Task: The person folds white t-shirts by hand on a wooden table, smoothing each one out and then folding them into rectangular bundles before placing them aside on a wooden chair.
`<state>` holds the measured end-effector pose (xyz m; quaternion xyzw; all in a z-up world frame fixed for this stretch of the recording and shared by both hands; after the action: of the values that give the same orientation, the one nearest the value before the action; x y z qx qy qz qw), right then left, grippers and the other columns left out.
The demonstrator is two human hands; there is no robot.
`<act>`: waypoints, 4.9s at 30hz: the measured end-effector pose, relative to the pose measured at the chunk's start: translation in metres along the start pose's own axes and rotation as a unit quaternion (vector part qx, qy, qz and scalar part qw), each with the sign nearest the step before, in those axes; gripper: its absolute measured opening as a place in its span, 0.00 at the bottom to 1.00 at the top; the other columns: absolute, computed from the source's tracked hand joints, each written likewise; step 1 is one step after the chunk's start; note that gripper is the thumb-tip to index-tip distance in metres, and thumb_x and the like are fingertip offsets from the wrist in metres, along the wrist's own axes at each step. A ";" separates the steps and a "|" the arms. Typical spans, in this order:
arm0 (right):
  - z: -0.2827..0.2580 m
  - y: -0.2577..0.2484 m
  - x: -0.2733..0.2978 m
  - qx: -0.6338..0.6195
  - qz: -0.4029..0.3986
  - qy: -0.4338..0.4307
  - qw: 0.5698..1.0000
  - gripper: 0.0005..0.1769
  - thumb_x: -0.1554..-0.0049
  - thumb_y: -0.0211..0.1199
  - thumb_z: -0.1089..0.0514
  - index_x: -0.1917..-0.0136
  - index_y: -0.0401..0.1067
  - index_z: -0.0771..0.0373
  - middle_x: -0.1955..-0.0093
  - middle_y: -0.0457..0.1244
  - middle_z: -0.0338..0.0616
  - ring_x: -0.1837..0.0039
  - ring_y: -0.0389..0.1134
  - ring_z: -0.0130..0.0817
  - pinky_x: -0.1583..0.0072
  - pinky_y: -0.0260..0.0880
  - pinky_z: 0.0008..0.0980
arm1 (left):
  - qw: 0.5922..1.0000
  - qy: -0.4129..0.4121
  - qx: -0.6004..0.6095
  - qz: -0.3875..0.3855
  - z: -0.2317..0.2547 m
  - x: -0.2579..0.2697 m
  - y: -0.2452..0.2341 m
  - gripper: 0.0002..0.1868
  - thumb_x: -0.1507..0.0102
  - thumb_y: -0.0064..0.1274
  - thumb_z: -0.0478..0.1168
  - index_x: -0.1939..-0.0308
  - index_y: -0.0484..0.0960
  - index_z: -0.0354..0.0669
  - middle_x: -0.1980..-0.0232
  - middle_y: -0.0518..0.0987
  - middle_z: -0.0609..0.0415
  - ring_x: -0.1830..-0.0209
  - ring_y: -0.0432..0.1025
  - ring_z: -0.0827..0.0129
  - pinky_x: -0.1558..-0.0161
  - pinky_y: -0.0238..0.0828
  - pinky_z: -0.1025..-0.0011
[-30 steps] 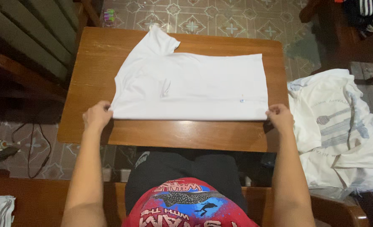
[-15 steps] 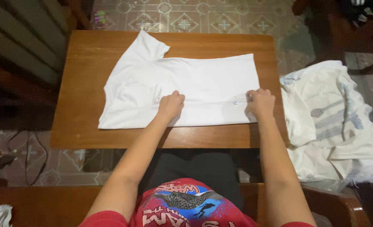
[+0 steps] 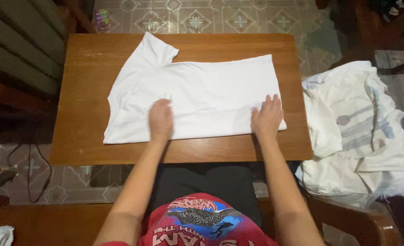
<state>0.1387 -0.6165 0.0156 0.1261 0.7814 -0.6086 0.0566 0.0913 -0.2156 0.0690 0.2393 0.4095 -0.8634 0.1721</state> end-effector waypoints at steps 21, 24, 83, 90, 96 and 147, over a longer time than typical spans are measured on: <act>-0.286 0.101 -0.038 -0.381 -0.281 -0.070 0.878 0.26 0.50 0.72 0.48 0.40 0.77 0.60 0.51 0.72 0.50 0.54 0.74 0.38 0.50 0.74 0.34 | 0.948 -0.145 -0.195 -0.208 -0.125 -0.009 -0.025 0.39 0.35 0.50 0.59 0.28 0.64 0.38 0.19 0.51 0.45 0.18 0.42 0.51 0.27 0.30 0.38; -0.317 0.100 -0.033 -0.293 -0.353 -0.064 0.886 0.24 0.52 0.74 0.48 0.47 0.77 0.63 0.54 0.72 0.53 0.58 0.73 0.38 0.52 0.73 0.34 | 0.958 -0.133 -0.187 -0.171 -0.122 -0.010 -0.030 0.40 0.36 0.52 0.59 0.28 0.66 0.38 0.20 0.54 0.44 0.19 0.43 0.49 0.27 0.29 0.38; -0.046 0.014 0.033 -0.066 -0.106 0.050 0.991 0.51 0.41 0.56 0.31 0.19 0.48 0.68 0.16 0.34 0.66 0.16 0.29 0.62 0.27 0.23 0.76 | 0.981 0.156 -0.053 -0.099 0.034 0.025 0.010 0.11 0.42 0.57 0.39 0.56 0.82 0.44 0.45 0.80 0.47 0.39 0.70 0.50 0.41 0.61 0.42; 0.001 0.012 0.029 -0.033 -0.114 0.061 0.991 0.57 0.43 0.50 0.23 0.17 0.44 0.66 0.13 0.29 0.62 0.14 0.25 0.58 0.25 0.20 0.75 | 0.994 0.043 0.022 -0.098 -0.035 0.016 -0.010 0.14 0.34 0.55 0.43 0.47 0.79 0.42 0.34 0.76 0.47 0.25 0.66 0.53 0.27 0.58 0.48; 0.004 -0.006 0.045 0.001 -0.159 0.055 0.986 0.60 0.44 0.49 0.22 0.17 0.40 0.66 0.14 0.25 0.59 0.15 0.24 0.58 0.27 0.18 0.76 | 0.965 0.046 -0.239 -0.097 -0.039 0.022 -0.035 0.30 0.37 0.56 0.54 0.38 0.80 0.36 0.29 0.72 0.32 0.29 0.61 0.41 0.33 0.47 0.41; 0.033 -0.037 0.030 0.014 0.013 0.040 0.999 0.06 0.48 0.65 0.64 0.58 0.80 0.56 0.46 0.69 0.46 0.46 0.69 0.48 0.45 0.70 0.44 | 0.900 -0.334 -0.125 -0.250 -0.159 0.046 -0.096 0.20 0.45 0.60 0.56 0.55 0.88 0.52 0.55 0.86 0.50 0.53 0.80 0.54 0.51 0.76 0.59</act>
<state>0.0979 -0.6532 0.0347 0.1607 0.7730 -0.6129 0.0314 0.0494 -0.0365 0.0166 -0.1970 0.4788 -0.8490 0.1061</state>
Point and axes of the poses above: each hand's wrist, its own x-axis away from the middle knuckle, its own y-axis out of the palm, z = x × y, the point moved 9 cm from there along -x, towards the middle knuckle
